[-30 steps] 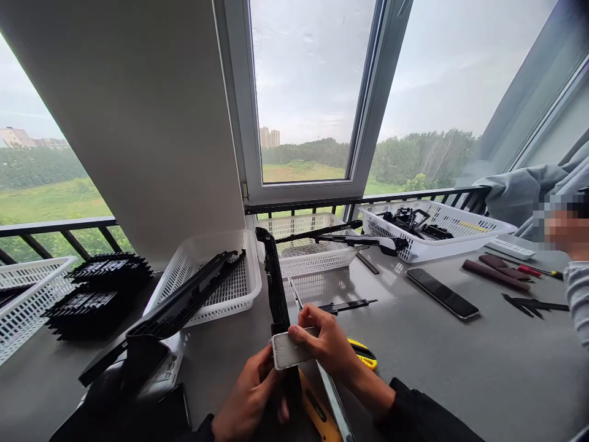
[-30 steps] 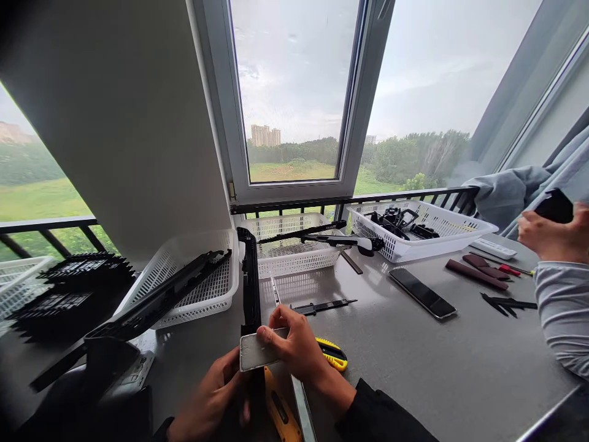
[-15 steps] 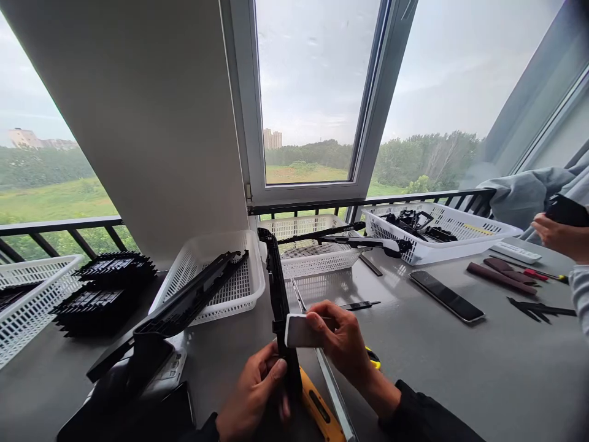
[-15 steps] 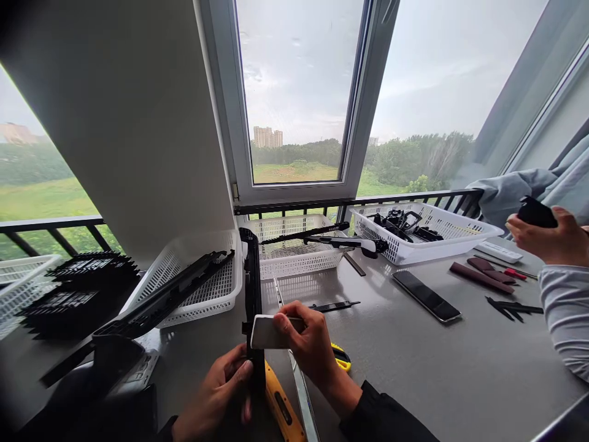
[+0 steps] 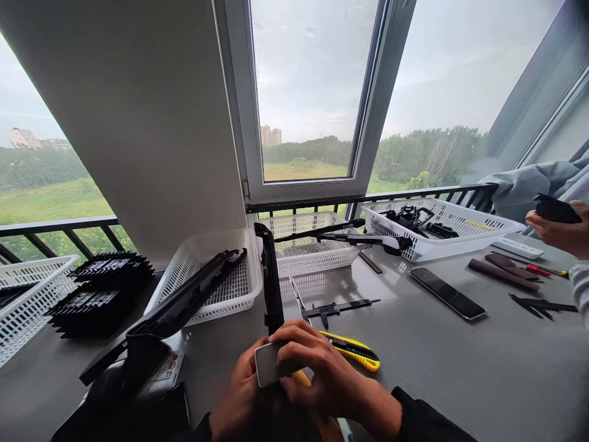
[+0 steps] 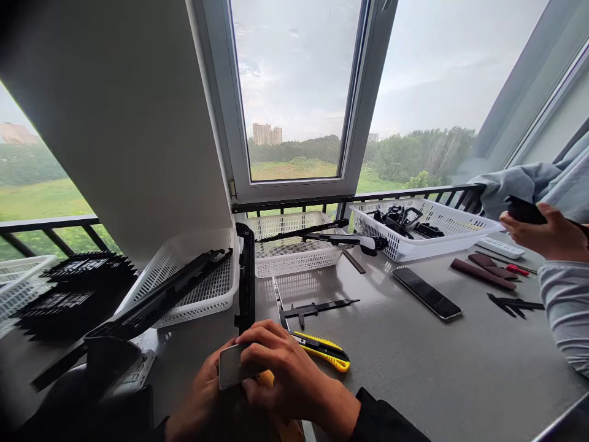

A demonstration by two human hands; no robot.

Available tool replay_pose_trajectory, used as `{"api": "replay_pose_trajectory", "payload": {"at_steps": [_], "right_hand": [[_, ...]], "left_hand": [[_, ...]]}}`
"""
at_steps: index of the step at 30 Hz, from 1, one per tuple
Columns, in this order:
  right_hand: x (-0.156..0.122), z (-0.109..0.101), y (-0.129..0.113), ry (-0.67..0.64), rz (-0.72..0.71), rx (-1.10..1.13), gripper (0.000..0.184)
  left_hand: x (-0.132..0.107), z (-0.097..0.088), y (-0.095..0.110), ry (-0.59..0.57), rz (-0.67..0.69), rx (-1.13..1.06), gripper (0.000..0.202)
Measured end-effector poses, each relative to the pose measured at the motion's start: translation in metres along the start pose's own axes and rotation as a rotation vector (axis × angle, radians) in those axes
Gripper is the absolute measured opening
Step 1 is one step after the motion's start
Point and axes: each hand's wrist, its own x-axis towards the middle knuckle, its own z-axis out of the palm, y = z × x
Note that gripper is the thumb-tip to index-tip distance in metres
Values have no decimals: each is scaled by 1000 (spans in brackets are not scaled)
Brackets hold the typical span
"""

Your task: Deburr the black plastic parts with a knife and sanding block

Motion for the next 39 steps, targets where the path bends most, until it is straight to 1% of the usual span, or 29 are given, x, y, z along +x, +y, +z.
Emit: {"api": "replay_pose_trajectory", "payload": {"at_steps": [4,6,9,14,19,22,24,27,29,33,34,38,39], "right_hand": [[-2,0,4,63,44,-52,41],[-5,3,5,87,37,-65,44],[-7,6,6,100,33,-87,47],[-5,4,7,159,56,-108,43],[-5,2,8,109,30,-59,43],[-7,2,11,149,98,-52,38],[-8,4,10,164,117,-46,38],[-7,7,6,120,56,-13,41],[-5,5,4,102,35,-5,41],[-3,2,4,193,102,-47,36],[-3,3,3,195,102,-38,36],[-4,8,1,106,25,30,43],[-4,9,1,106,21,24,44]], "left_hand": [[-2,5,7,29,10,45,43],[-2,6,7,33,23,51,42],[-1,5,5,22,26,38,42],[1,6,5,-22,-22,11,48],[-1,5,4,-2,25,7,45],[0,3,0,-24,10,16,48],[1,2,-2,-21,20,20,48],[2,0,-3,2,55,-40,41],[2,1,-2,5,38,-64,41],[1,4,1,1,-10,-59,45],[1,5,2,5,-11,-67,45],[1,7,5,53,1,-127,45],[1,7,6,59,-4,-132,47]]}}
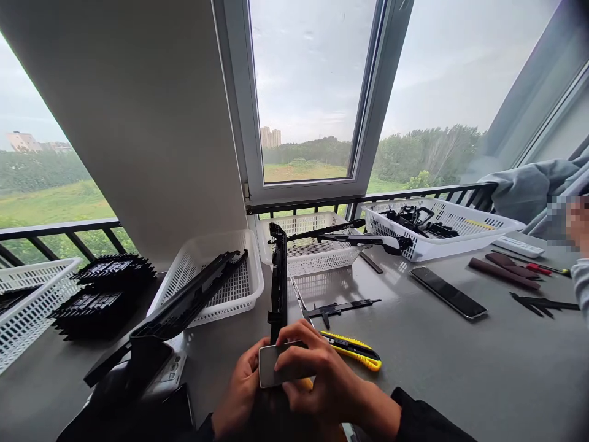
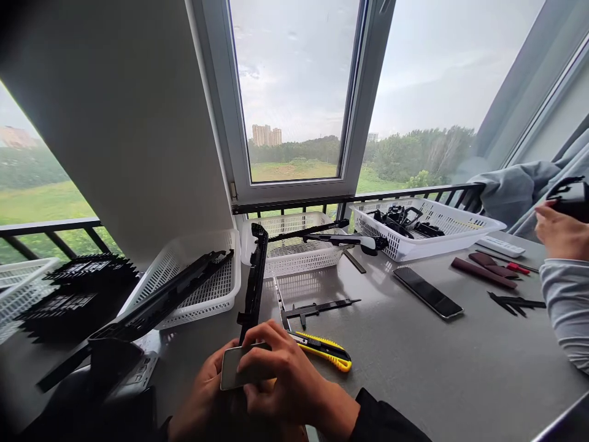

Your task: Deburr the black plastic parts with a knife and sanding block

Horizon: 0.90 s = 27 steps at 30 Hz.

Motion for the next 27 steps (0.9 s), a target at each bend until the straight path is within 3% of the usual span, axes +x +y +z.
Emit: {"api": "replay_pose_trajectory", "payload": {"at_steps": [5,10,15,20,25,27], "right_hand": [[0,-1,6,120,67,-70,41],[-1,3,4,-5,-11,-19,46],[0,0,2,103,57,-90,39],[0,3,-1,-6,-72,-66,40],[1,2,3,141,56,-160,39],[1,3,2,131,45,-146,40]], "left_hand": [[1,-1,0,-4,-17,67,51],[2,-3,-1,9,5,-3,44],[2,-6,-5,-8,-11,40,48],[0,-6,-4,-19,-8,-3,42],[1,-7,-7,-16,-9,77,48],[2,-8,-8,-12,-11,108,50]]}}
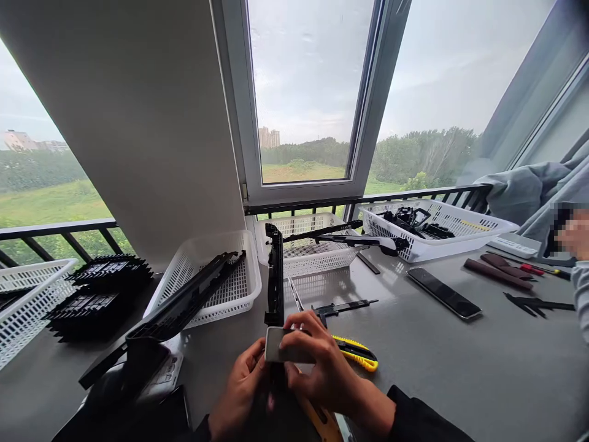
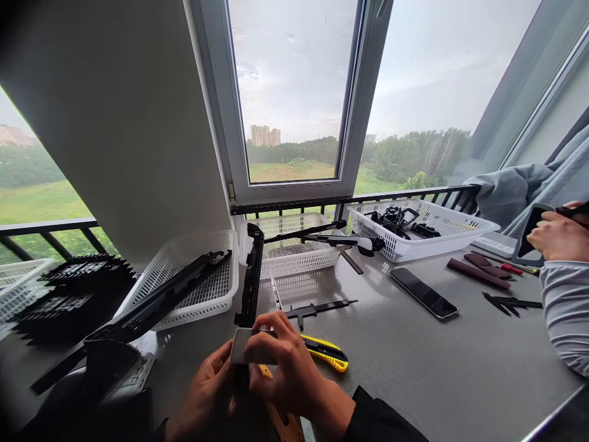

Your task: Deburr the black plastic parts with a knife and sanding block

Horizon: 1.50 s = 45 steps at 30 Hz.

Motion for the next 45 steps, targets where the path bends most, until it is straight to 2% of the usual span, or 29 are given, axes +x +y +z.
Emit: {"api": "replay_pose_trajectory", "payload": {"at_steps": [4,8,13,18,23,27,32,37,42,45], "right_hand": [[1,-1,0,-78,-76,49,45],[3,-6,4,-4,-12,13,38],[2,-4,4,-80,-73,47,43],[1,-5,5,-18,-30,-5,38],[3,-10,8,-62,-58,16,42],[4,-10,10,-5,-7,-4,37],[2,-6,5,-116,-41,65,46],[3,-8,7,-51,20,40,39],[3,-6,6,-125,-23,70,47],[3,-8,8,-117,-3,52,45]], "left_hand": [[0,-1,0,16,34,2,48],[0,-1,0,-20,-9,10,48],[-1,3,6,-5,34,8,45],[-2,5,5,-21,-1,-5,47],[0,0,0,-46,22,6,47],[1,-2,-1,-47,6,27,50],[1,-3,0,-31,50,28,45],[1,-1,-1,-82,21,7,46],[0,0,1,-31,43,6,45],[0,2,4,-34,25,14,45]]}}
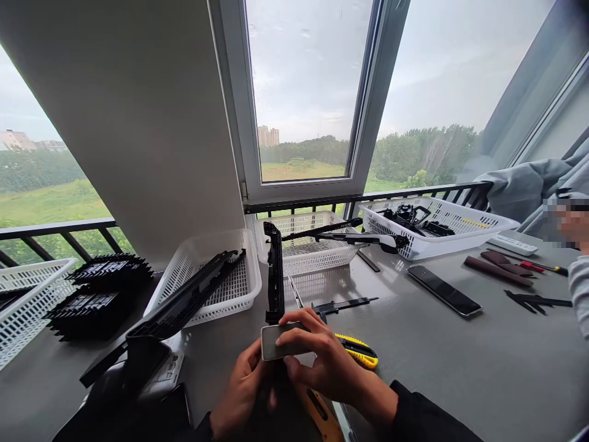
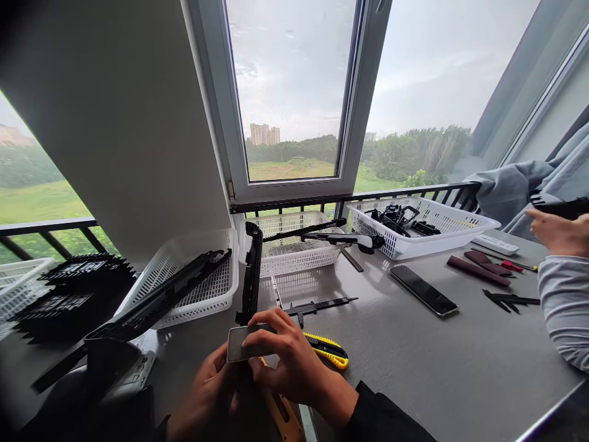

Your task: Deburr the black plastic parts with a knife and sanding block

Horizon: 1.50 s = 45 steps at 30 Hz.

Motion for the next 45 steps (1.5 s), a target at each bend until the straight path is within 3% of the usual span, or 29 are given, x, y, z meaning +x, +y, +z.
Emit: {"api": "replay_pose_trajectory", "payload": {"at_steps": [4,10,15,21,27,33,38,45], "right_hand": [[0,-2,-1,55,46,-15,42],[0,3,-10,-48,-18,0,53],[-1,1,-5,44,36,-23,47],[-1,2,-5,-14,-25,2,50],[0,-2,1,78,58,-42,42],[-2,4,-4,-5,-31,-37,51],[-2,1,0,95,24,-69,46],[-2,6,-7,21,-34,-39,47]], "left_hand": [[0,2,2,-16,-42,11,51],[-2,3,6,65,-10,-21,48],[-2,5,6,23,-39,-28,49],[0,-2,-3,2,-20,10,49],[-1,2,2,12,-43,47,53],[-2,5,9,41,21,17,51],[-1,5,5,-18,-44,28,52],[-2,5,6,32,1,-3,50]]}}
